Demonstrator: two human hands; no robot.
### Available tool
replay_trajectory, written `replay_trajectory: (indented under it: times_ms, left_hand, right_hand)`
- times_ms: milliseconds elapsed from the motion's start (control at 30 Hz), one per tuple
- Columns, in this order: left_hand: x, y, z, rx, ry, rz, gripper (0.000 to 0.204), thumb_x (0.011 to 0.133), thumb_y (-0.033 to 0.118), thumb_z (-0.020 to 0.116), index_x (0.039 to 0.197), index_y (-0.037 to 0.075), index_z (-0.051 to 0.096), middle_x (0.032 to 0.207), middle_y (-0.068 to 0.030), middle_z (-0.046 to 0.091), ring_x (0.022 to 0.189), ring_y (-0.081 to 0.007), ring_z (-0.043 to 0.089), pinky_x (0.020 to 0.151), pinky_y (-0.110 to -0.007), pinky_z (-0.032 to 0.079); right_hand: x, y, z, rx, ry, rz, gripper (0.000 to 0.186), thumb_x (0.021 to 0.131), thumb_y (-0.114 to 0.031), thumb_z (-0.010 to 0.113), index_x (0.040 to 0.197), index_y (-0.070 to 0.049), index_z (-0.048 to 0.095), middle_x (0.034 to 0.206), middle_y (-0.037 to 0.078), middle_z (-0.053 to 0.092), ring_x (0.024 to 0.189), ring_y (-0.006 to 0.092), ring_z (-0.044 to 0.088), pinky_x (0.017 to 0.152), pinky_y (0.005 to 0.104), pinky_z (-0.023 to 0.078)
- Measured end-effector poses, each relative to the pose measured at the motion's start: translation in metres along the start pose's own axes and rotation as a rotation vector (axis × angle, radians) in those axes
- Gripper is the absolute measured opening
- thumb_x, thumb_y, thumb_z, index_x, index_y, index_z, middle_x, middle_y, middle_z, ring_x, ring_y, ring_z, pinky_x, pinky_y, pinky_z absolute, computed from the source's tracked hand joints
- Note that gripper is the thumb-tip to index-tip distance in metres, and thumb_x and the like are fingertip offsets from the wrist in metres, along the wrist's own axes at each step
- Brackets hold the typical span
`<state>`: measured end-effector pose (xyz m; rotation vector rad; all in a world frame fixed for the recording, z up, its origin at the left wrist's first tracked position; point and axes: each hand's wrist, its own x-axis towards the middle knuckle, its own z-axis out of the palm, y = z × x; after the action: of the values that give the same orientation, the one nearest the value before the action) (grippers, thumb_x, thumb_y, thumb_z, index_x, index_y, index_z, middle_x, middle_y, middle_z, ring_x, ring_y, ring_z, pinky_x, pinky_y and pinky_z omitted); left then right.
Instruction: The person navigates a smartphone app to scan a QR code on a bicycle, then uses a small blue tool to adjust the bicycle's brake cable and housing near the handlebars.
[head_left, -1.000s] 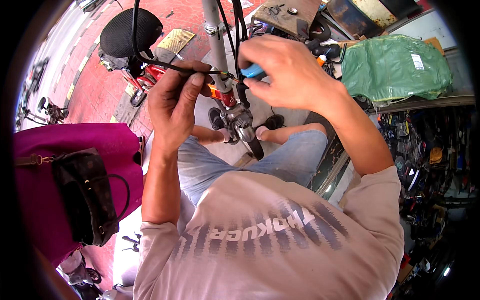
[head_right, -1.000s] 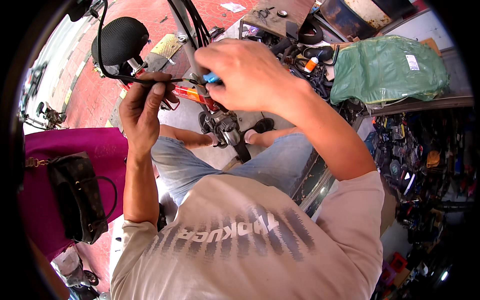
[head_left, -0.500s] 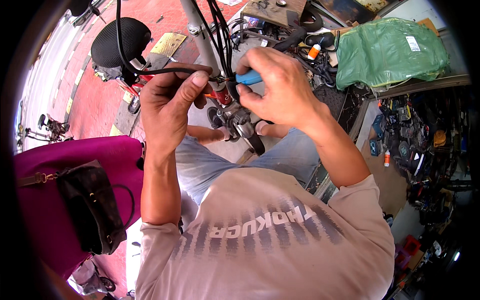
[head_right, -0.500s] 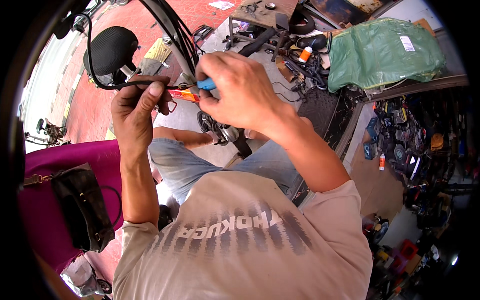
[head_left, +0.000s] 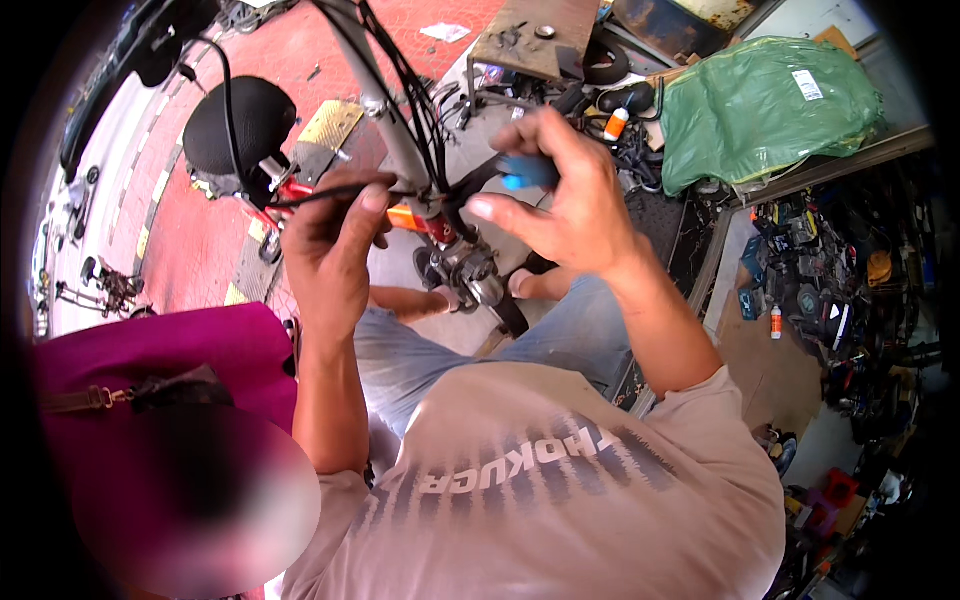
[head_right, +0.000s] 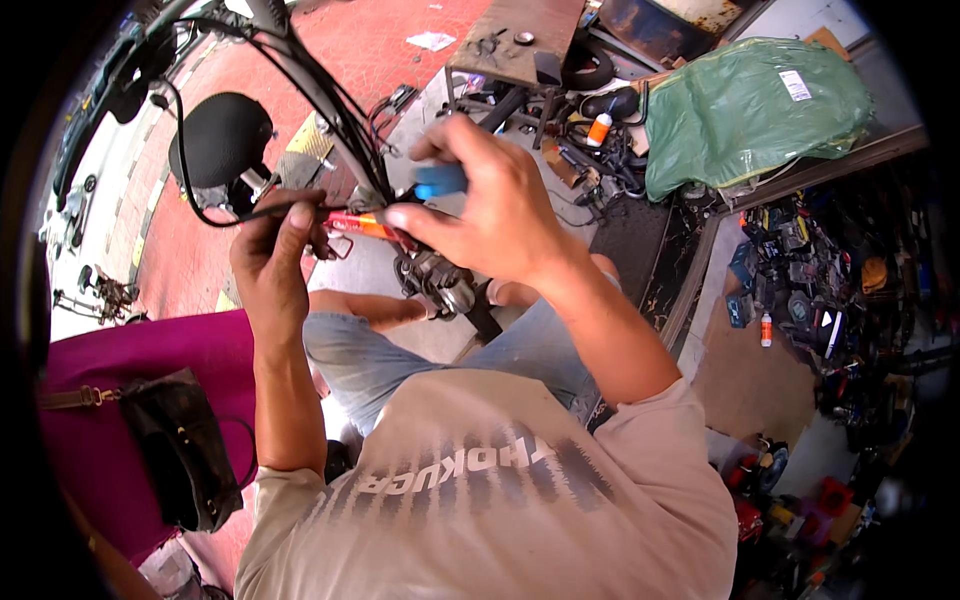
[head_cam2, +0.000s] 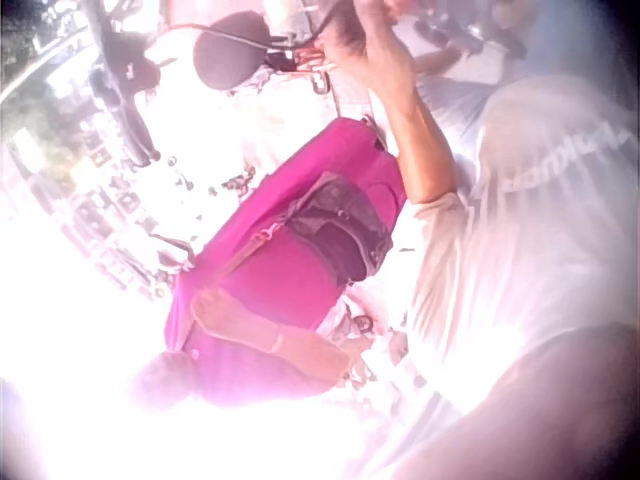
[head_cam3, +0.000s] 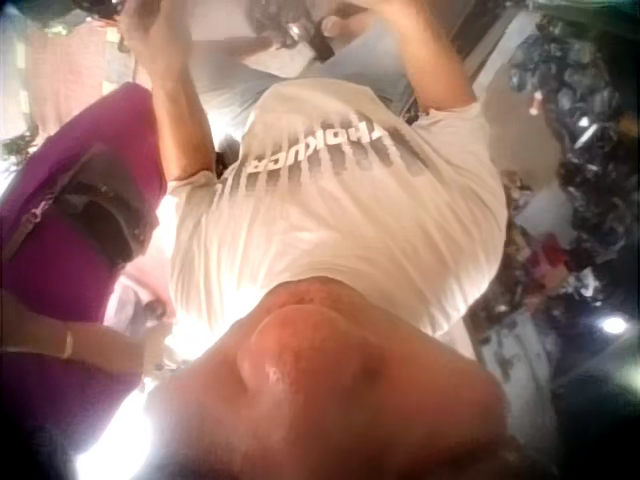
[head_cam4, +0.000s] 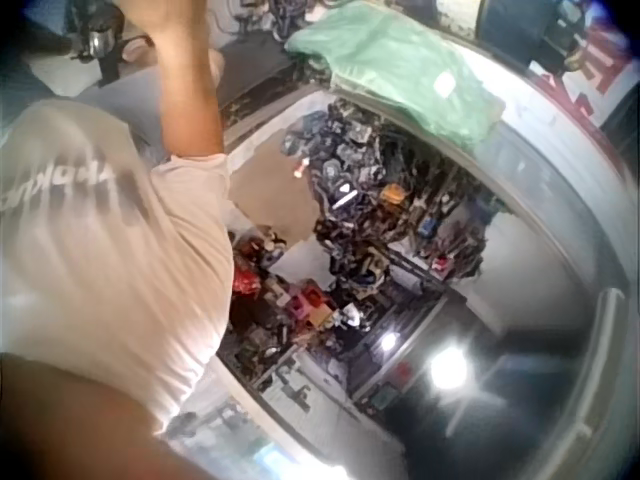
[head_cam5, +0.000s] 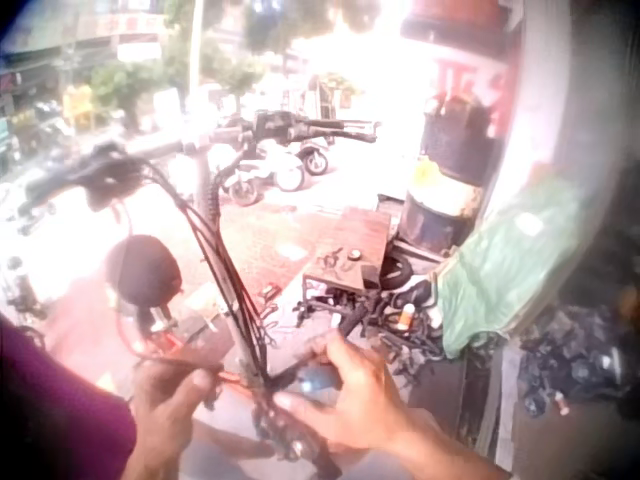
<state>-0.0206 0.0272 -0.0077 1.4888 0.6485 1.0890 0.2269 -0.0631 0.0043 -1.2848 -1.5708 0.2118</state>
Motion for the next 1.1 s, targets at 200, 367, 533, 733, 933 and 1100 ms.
replay_trajectory:
  times_ms: [200,367,533,733,933,1100]
  left_hand:
    - [-0.012,-0.024,-0.003,-0.099,0.011,-0.058,0.035,0.112,0.022,0.068,0.129,-0.008,0.071,0.115,-0.0139,0.076,0.091,-0.0161,0.069,0.076,-0.031,0.057]
    - [-0.011,-0.023,-0.012,-0.474,0.082,-0.339,0.030,0.114,0.024,0.066,0.123,-0.005,0.068,0.097,-0.0129,0.072,0.088,-0.0219,0.074,0.073,-0.036,0.061]
    - [-0.008,-0.041,-0.023,-0.482,0.207,-0.397,0.029,0.114,0.029,0.068,0.121,0.001,0.072,0.101,-0.0064,0.073,0.089,-0.0172,0.071,0.072,-0.034,0.058]
    - [-0.023,-0.029,-0.016,-0.366,0.259,-0.518,0.050,0.103,0.047,0.077,0.129,0.004,0.072,0.103,-0.0082,0.076,0.084,-0.0186,0.069,0.069,-0.042,0.060]
    - [-0.036,-0.023,-0.008,-0.404,0.133,-0.386,0.031,0.113,0.027,0.070,0.125,-0.001,0.075,0.104,-0.0057,0.076,0.090,-0.0120,0.074,0.073,-0.029,0.062]
    - [-0.043,-0.015,-0.009,-0.440,0.042,-0.321,0.034,0.111,0.021,0.073,0.138,0.000,0.071,0.105,-0.0027,0.075,0.096,-0.0111,0.072,0.081,-0.030,0.061]
  right_hand:
    - [-0.099,0.065,0.000,0.114,0.093,0.567,0.031,0.096,-0.025,0.088,0.103,0.000,0.072,0.079,0.002,0.063,0.070,0.0099,0.053,0.063,0.0306,0.046]
    - [-0.163,0.099,0.016,0.676,0.306,1.172,0.029,0.104,-0.030,0.082,0.102,-0.003,0.073,0.076,-0.003,0.058,0.060,0.0062,0.045,0.055,0.0270,0.037]
    - [-0.176,0.104,0.019,0.781,0.316,1.211,0.029,0.106,-0.031,0.078,0.103,-0.004,0.073,0.075,-0.004,0.055,0.059,0.0061,0.046,0.053,0.0261,0.035]
    - [-0.173,0.114,0.027,0.773,0.210,1.141,0.019,0.109,-0.029,0.075,0.105,-0.011,0.068,0.077,-0.005,0.053,0.059,0.0072,0.046,0.052,0.0254,0.034]
    - [-0.146,0.091,0.034,0.828,0.206,1.076,0.023,0.106,-0.026,0.079,0.100,-0.008,0.066,0.077,-0.004,0.054,0.059,0.0058,0.045,0.051,0.0255,0.035]
    - [-0.112,0.048,0.049,0.733,0.251,0.838,0.026,0.107,-0.024,0.079,0.097,-0.008,0.062,0.079,-0.003,0.055,0.061,0.0051,0.045,0.054,0.0248,0.035]
